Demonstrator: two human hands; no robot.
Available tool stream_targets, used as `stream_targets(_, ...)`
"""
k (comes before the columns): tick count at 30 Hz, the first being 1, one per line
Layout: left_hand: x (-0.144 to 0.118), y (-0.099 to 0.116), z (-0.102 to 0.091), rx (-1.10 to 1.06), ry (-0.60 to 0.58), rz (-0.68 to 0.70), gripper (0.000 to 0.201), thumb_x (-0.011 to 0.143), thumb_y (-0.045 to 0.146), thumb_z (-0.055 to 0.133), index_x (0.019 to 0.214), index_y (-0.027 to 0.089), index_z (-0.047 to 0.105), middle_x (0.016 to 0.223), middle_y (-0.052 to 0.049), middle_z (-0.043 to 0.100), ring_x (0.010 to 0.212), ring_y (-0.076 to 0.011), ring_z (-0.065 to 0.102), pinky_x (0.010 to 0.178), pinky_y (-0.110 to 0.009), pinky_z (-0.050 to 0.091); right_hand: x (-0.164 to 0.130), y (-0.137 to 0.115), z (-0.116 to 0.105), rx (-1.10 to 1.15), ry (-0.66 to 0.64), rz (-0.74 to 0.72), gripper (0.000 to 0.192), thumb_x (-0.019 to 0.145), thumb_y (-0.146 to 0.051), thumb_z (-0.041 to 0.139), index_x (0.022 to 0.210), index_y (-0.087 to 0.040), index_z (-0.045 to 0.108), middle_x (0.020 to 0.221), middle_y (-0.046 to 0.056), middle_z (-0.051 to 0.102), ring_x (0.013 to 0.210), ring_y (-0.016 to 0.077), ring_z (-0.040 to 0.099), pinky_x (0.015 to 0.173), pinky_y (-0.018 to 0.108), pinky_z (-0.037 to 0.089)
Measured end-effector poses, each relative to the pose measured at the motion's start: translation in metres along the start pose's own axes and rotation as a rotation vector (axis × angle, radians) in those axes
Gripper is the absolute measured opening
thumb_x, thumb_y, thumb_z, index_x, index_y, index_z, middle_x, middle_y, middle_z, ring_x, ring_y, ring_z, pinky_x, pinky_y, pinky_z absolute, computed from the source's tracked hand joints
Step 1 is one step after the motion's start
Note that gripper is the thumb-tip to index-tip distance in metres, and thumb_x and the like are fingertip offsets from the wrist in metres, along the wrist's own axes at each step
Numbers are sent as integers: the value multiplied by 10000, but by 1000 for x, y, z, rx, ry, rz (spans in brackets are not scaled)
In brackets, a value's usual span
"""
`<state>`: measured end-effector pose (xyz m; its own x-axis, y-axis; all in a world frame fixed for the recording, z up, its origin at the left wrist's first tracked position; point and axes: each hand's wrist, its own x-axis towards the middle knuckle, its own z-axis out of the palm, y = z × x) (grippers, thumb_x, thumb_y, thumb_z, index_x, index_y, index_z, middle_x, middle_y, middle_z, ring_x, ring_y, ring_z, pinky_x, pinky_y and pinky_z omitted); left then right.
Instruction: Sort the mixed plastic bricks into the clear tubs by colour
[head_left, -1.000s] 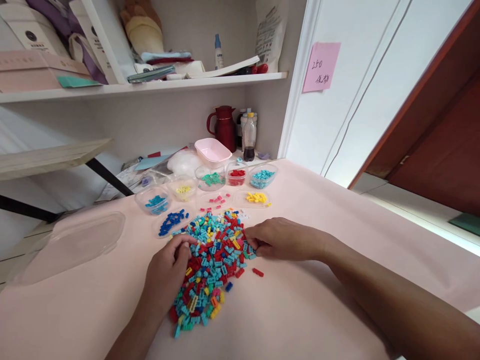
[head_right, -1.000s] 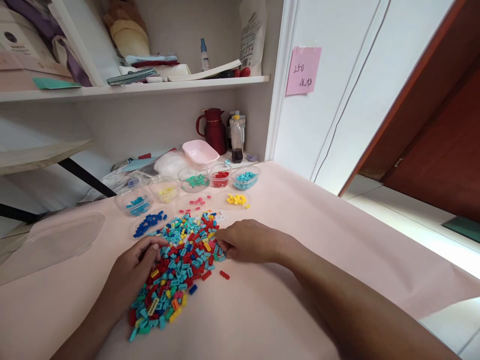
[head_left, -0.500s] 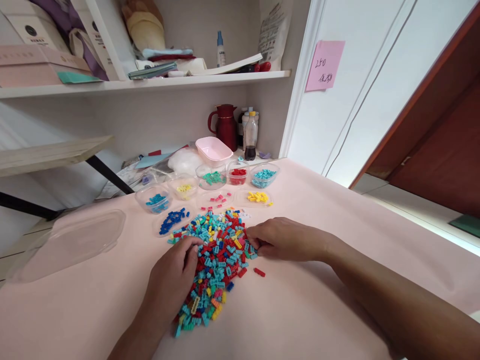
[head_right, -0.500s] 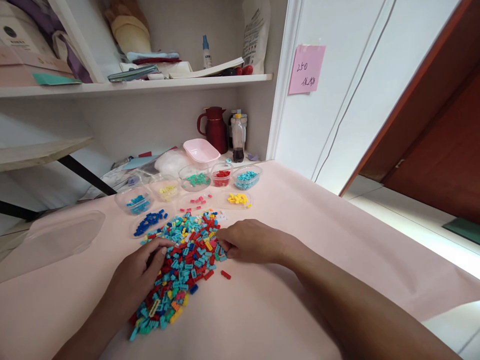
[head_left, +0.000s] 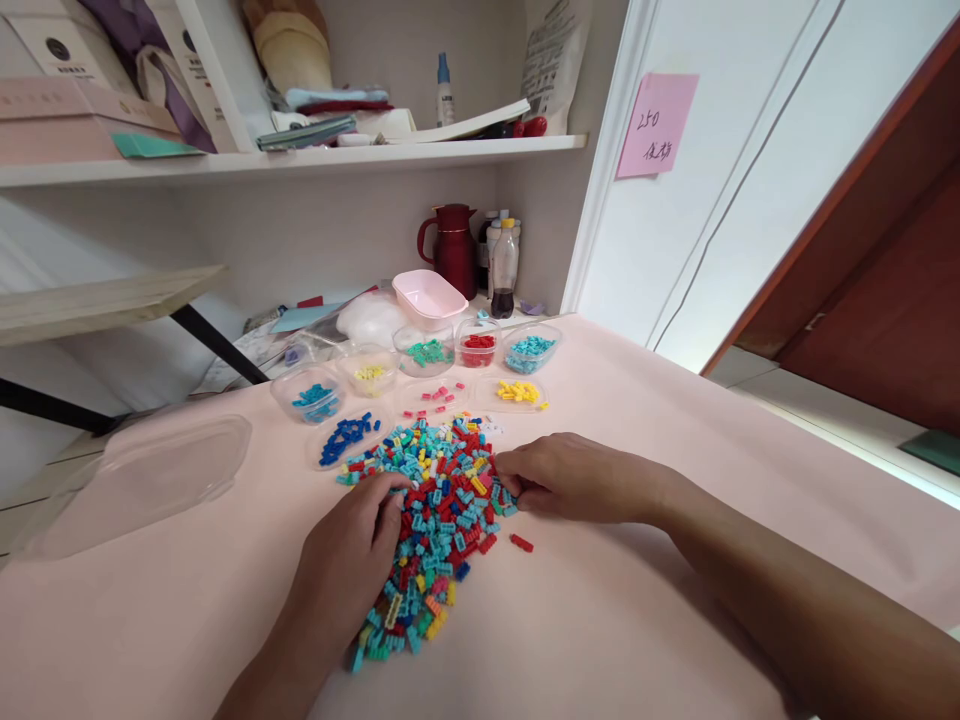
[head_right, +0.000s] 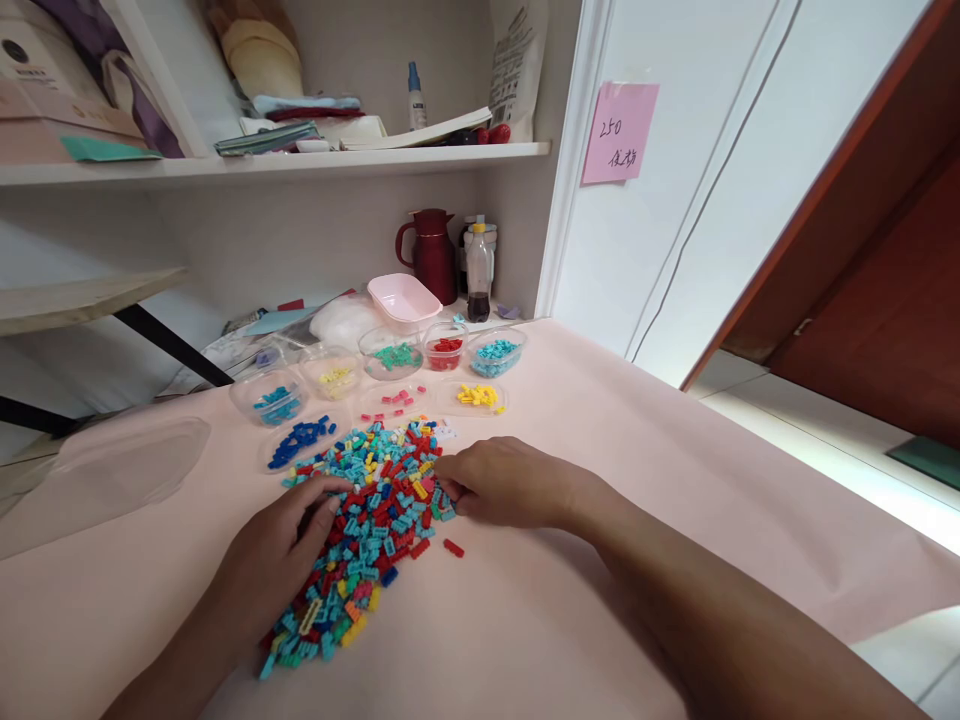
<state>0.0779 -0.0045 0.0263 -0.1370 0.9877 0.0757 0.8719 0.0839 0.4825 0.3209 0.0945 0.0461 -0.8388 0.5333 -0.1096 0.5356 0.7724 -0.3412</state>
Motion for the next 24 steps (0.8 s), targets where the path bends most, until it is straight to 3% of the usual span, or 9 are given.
stream_targets(24, 2, -3, 3, 23, -15, 3, 303, 904, 414, 321, 1066, 330, 563, 1035, 41, 657, 931, -178, 601, 731, -291, 440, -1, -2, -2, -13, -21, 16, 80, 762, -139, 437, 779, -207, 476, 753, 0, 590, 620, 122, 445, 566, 249, 255)
